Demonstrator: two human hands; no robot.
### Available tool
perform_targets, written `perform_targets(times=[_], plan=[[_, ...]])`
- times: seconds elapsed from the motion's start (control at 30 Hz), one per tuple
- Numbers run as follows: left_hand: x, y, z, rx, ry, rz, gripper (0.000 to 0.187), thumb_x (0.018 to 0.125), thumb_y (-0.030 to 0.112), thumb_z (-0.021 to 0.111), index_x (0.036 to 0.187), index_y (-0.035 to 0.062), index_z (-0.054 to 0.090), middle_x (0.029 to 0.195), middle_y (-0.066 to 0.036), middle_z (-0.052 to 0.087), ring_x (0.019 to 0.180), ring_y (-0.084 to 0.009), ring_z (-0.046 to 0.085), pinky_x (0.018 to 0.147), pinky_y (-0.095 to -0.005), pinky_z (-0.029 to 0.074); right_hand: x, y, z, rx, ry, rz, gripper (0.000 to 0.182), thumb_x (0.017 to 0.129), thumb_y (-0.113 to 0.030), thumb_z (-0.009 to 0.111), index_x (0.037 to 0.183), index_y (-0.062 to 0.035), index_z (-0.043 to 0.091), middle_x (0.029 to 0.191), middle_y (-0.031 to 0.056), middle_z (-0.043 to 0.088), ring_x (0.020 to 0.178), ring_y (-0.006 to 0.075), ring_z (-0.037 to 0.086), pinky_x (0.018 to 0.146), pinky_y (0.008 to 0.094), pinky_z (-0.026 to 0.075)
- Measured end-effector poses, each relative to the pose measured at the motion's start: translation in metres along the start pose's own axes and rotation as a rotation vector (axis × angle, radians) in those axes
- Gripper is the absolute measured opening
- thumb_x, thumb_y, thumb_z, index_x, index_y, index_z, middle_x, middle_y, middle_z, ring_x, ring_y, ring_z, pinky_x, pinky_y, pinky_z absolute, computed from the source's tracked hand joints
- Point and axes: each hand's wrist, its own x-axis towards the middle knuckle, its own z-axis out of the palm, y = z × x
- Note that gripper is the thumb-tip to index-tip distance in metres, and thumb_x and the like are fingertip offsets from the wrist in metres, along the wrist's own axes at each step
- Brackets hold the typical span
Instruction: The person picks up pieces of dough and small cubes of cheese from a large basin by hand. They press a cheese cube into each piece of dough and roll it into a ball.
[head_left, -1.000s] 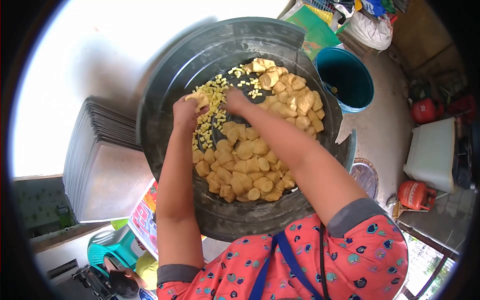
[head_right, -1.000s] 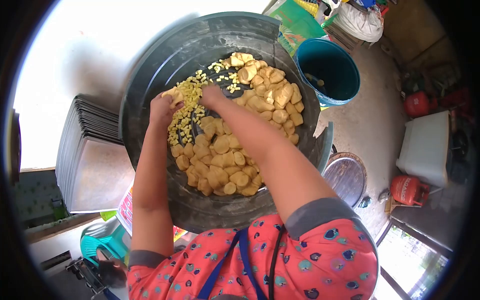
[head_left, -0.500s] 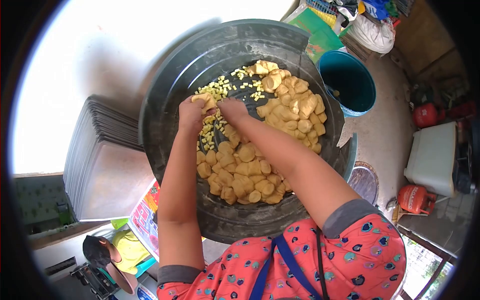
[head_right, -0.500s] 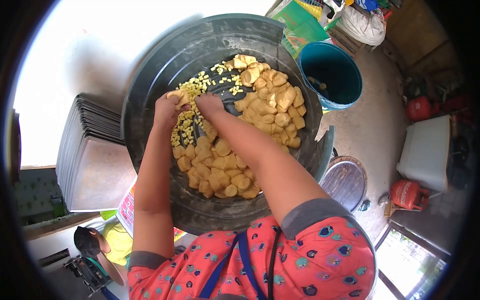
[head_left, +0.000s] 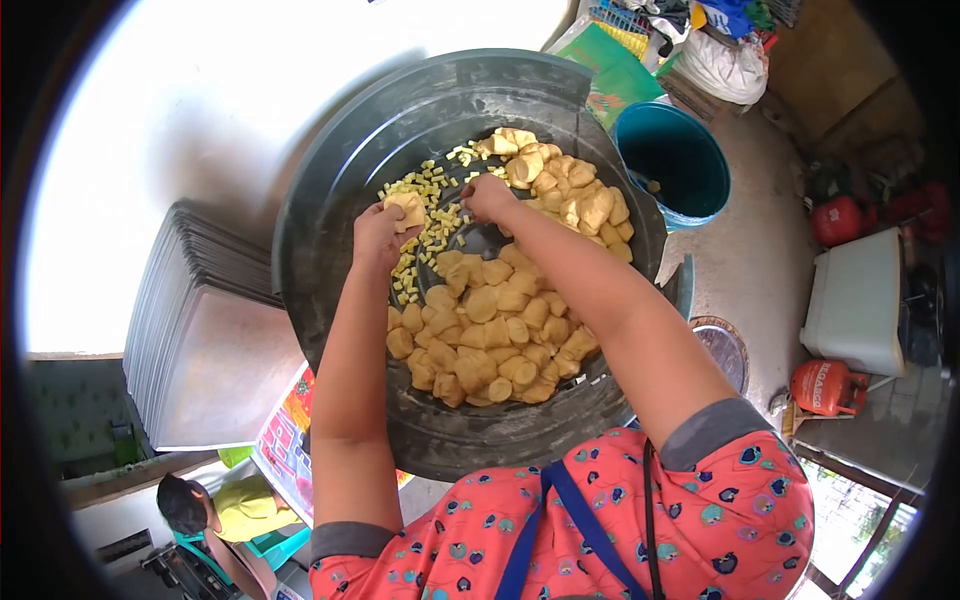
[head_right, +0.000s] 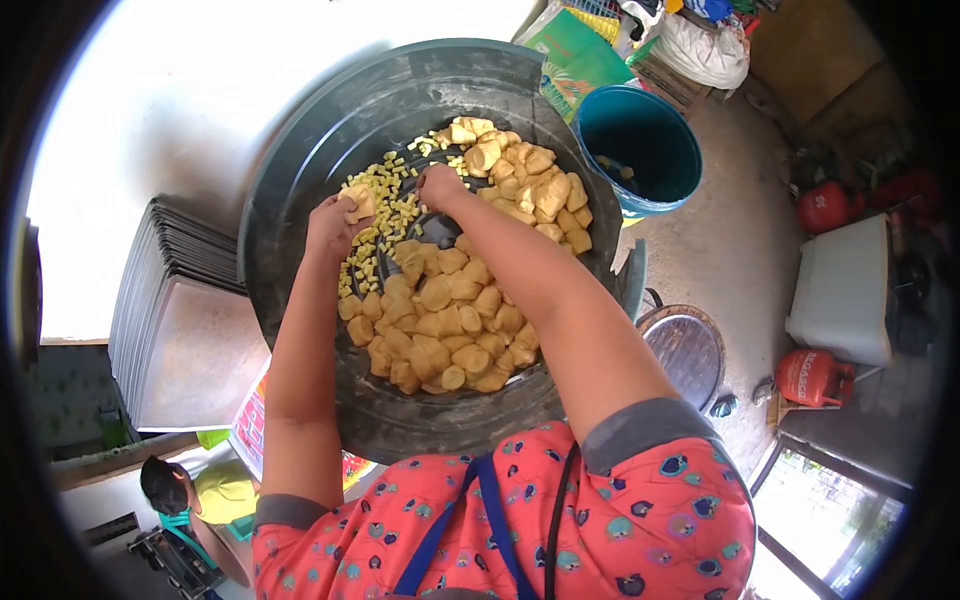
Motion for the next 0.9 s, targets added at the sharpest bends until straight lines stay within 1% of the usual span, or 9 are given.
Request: perform_targets(times=[0.13, 0.23, 0.43, 0.6, 0.7, 0.77, 0.8, 0.87, 0.9], plan=[[-0.004, -0.001, 0.01, -0.045, -0.038, 0.034, 0.028, 0.081, -0.003, 0.05, 0.108, -0.0103, 0.045, 0.102, -0.017, 0.055, 0.089, -0.0273, 0.061, 0.069, -0.0376, 0.058, -0.027, -0.001, -0.006, -0.446, 0.099, -0.203, 0.025, 0.076, -0.026, 0.067, 0.092, -0.0083, 0.067, 0.096, 0.0126, 0.065, 0.091, 0.0265, 0.062, 0.077, 0.0369, 0.05], [-0.009, 0.0, 0.016, -0.026, -0.055, 0.068, 0.026, 0.082, -0.001, 0.053, 0.106, -0.0121, 0.047, 0.099, -0.017, 0.057, 0.086, -0.0262, 0.062, 0.067, -0.0353, 0.058, -0.044, -0.005, 0.013, -0.607, 0.018, -0.23, 0.025, 0.076, -0.025, 0.065, 0.093, -0.007, 0.067, 0.097, 0.0131, 0.065, 0.092, 0.027, 0.062, 0.077, 0.038, 0.05], [-0.01, -0.008, 0.013, 0.03, -0.101, 0.101, 0.024, 0.082, 0.004, 0.059, 0.099, -0.0118, 0.051, 0.09, -0.016, 0.06, 0.072, -0.0231, 0.064, 0.058, -0.0306, 0.058, -0.034, 0.012, 0.057, -0.657, 0.067, -0.244, 0.021, 0.076, -0.018, 0.062, 0.092, -0.0049, 0.067, 0.099, 0.0132, 0.064, 0.094, 0.0276, 0.062, 0.075, 0.0371, 0.051], [-0.013, -0.006, 0.014, 0.103, -0.079, 0.111, 0.022, 0.082, 0.006, 0.06, 0.095, -0.0089, 0.052, 0.09, -0.015, 0.06, 0.071, -0.0208, 0.063, 0.057, -0.0305, 0.057, -0.031, 0.015, 0.036, -0.638, 0.14, -0.222, 0.021, 0.073, -0.014, 0.059, 0.091, -0.0068, 0.066, 0.09, 0.0129, 0.066, 0.085, 0.0277, 0.064, 0.072, 0.0369, 0.052], [-0.013, -0.015, 0.018, 0.088, -0.103, 0.205, 0.02, 0.08, 0.005, 0.058, 0.096, -0.0066, 0.052, 0.089, -0.013, 0.06, 0.073, -0.0208, 0.063, 0.06, -0.0317, 0.057, -0.041, -0.003, -0.015, -0.402, 0.113, -0.089, 0.019, 0.072, -0.021, 0.063, 0.081, -0.0046, 0.068, 0.087, 0.0136, 0.067, 0.082, 0.025, 0.065, 0.075, 0.033, 0.052], [-0.017, -0.02, 0.024, 0.071, -0.116, 0.19, 0.022, 0.078, 0.002, 0.054, 0.099, -0.0051, 0.05, 0.093, -0.012, 0.058, 0.079, -0.022, 0.062, 0.065, -0.0342, 0.057, -0.039, -0.01, -0.049, -0.131, 0.048, -0.127, 0.019, 0.068, -0.019, 0.066, 0.079, -0.0028, 0.069, 0.072, 0.0097, 0.067, 0.059, 0.0169, 0.064, 0.063, 0.0288, 0.053], [-0.021, -0.023, 0.029, 0.035, -0.136, 0.179, 0.023, 0.078, 0.002, 0.054, 0.1, -0.0051, 0.049, 0.094, -0.012, 0.057, 0.08, -0.0223, 0.061, 0.065, -0.0348, 0.056, -0.063, -0.019, -0.061, 0.321, 0.034, -0.118, 0.017, 0.067, -0.012, 0.067, 0.08, -0.0003, 0.068, 0.069, 0.0089, 0.066, 0.057, 0.0131, 0.063, 0.056, 0.0266, 0.052], [-0.032, -0.026, 0.04, 0.063, -0.195, 0.172, 0.027, 0.077, 0.001, 0.052, 0.103, -0.005, 0.046, 0.098, -0.014, 0.056, 0.084, -0.0235, 0.061, 0.067, -0.0365, 0.056, -0.099, -0.04, -0.081, 0.473, -0.024, -0.173, 0.025, 0.069, -0.006, 0.066, 0.091, 0.0047, 0.065, 0.075, 0.0111, 0.065, 0.062, 0.0137, 0.063, 0.056, 0.025, 0.053], [-0.035, -0.029, 0.047, 0.044, -0.218, 0.149, 0.026, 0.077, 0.001, 0.051, 0.103, -0.0041, 0.047, 0.098, -0.013, 0.056, 0.084, -0.0235, 0.061, 0.068, -0.0365, 0.056, -0.118, -0.047, -0.086, 0.452, -0.071, -0.189, 0.028, 0.074, -0.007, 0.066, 0.099, 0.0039, 0.062, 0.082, 0.0081, 0.065, 0.072, 0.013, 0.063, 0.064, 0.0233, 0.053]])
